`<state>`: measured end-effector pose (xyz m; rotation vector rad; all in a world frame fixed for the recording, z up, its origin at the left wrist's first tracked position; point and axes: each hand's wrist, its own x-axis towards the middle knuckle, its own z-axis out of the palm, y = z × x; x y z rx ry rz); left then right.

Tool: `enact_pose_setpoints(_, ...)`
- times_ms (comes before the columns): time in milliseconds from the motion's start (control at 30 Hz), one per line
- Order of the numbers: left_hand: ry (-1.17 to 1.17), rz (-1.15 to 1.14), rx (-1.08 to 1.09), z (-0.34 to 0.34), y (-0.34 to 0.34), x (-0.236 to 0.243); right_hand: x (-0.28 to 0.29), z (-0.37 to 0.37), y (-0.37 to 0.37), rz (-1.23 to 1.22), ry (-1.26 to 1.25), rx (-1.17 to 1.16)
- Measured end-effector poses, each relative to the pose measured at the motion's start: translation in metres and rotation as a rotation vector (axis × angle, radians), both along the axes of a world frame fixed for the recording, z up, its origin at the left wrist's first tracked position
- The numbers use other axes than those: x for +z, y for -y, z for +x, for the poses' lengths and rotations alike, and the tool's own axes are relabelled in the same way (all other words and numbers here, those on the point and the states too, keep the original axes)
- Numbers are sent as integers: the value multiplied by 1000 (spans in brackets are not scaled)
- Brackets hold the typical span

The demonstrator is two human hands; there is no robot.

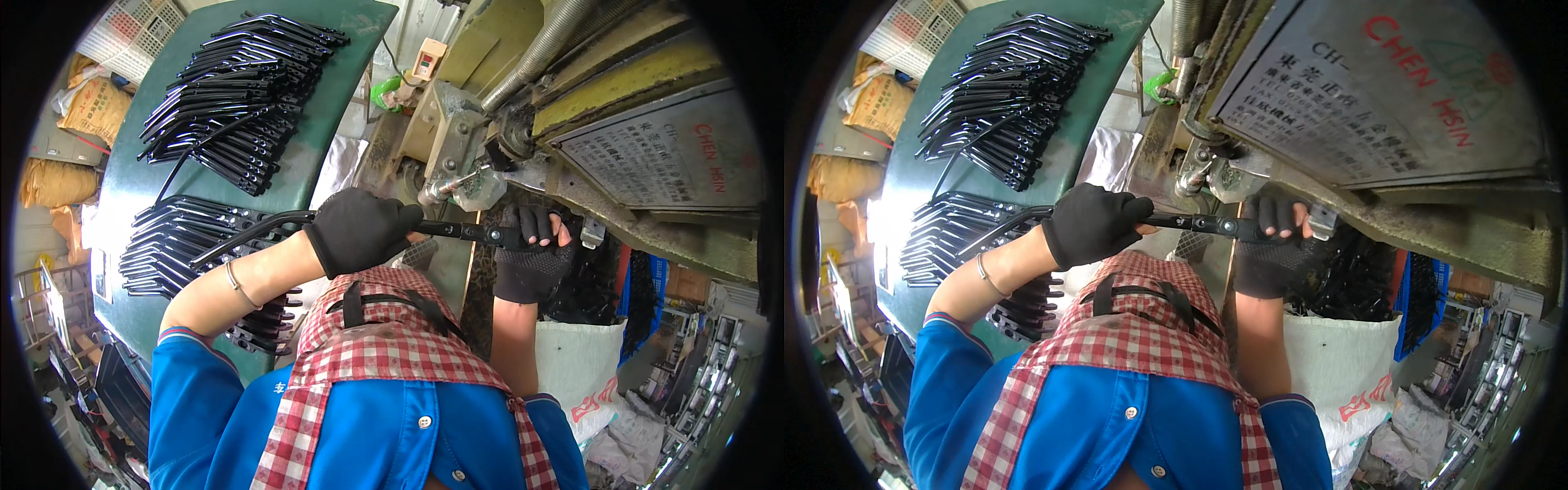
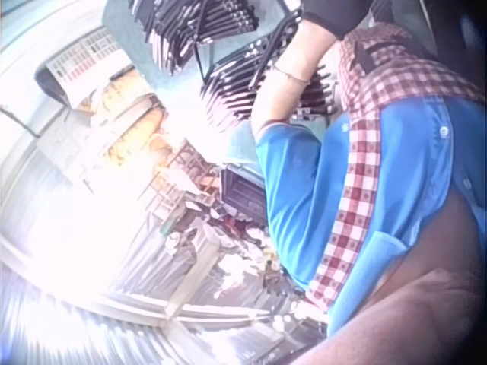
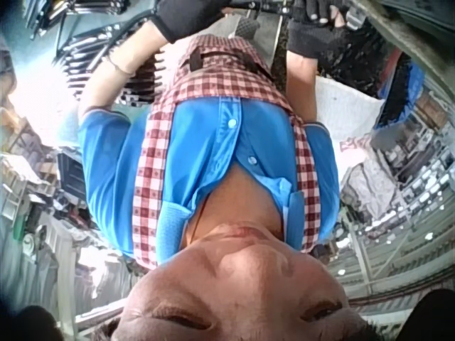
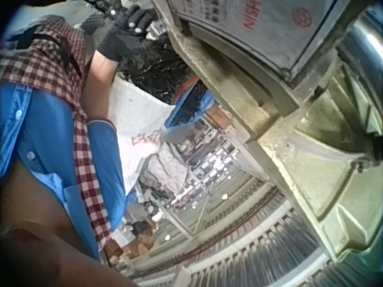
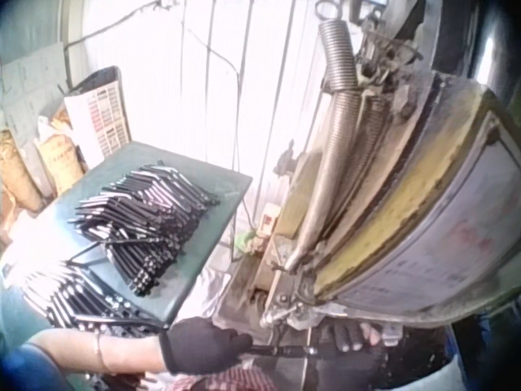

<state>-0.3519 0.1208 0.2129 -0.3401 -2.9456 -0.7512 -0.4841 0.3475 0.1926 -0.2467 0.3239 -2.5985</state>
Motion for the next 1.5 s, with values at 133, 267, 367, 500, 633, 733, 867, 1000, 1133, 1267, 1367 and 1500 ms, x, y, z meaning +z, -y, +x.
enact_pose_setpoints(133, 49, 48, -14, -2, 3, -9, -11, -5, 2, 41, -124, 40)
enact_pose_setpoints(267, -39, 15, -7, -8, 5, -12, -18, -9, 6, 98, -151, 80)
enact_pose_setpoints(367, -102, -35, 16, -21, 12, -4, -5, 1, 30, 531, -75, -188)
enact_pose_setpoints(500, -63, -31, -5, -35, 25, 6, -24, -31, -10, 861, -182, 44)
enact_pose_setpoints(633, 18, 18, -34, -41, 25, 5, -34, -29, -8, 928, -173, -92)
enact_pose_setpoints(733, -4, 9, -25, -51, 27, 8, -68, -48, -20, 938, -179, -206)
enact_pose_setpoints(867, -14, -42, -51, -66, 38, 3, -72, -53, -7, 964, -40, -215)
enact_pose_setpoints(1000, -30, -87, -71, -70, 41, 4, -49, -38, 4, 837, -143, -104)
enact_pose_setpoints(1133, -72, -175, -67, -76, 43, 5, -18, -17, 27, 829, 109, -194)
enact_pose_setpoints(1267, 22, -155, -84, -79, 43, -11, -54, -24, 22, 880, 96, -115)
enact_pose_setpoints(1367, 82, -215, -134, -90, 48, -20, -54, -19, 27, 918, 41, -83)
enact_pose_setpoints(1500, 0, -271, -131, -93, 49, -22, -88, -24, 16, 750, 4, -51)
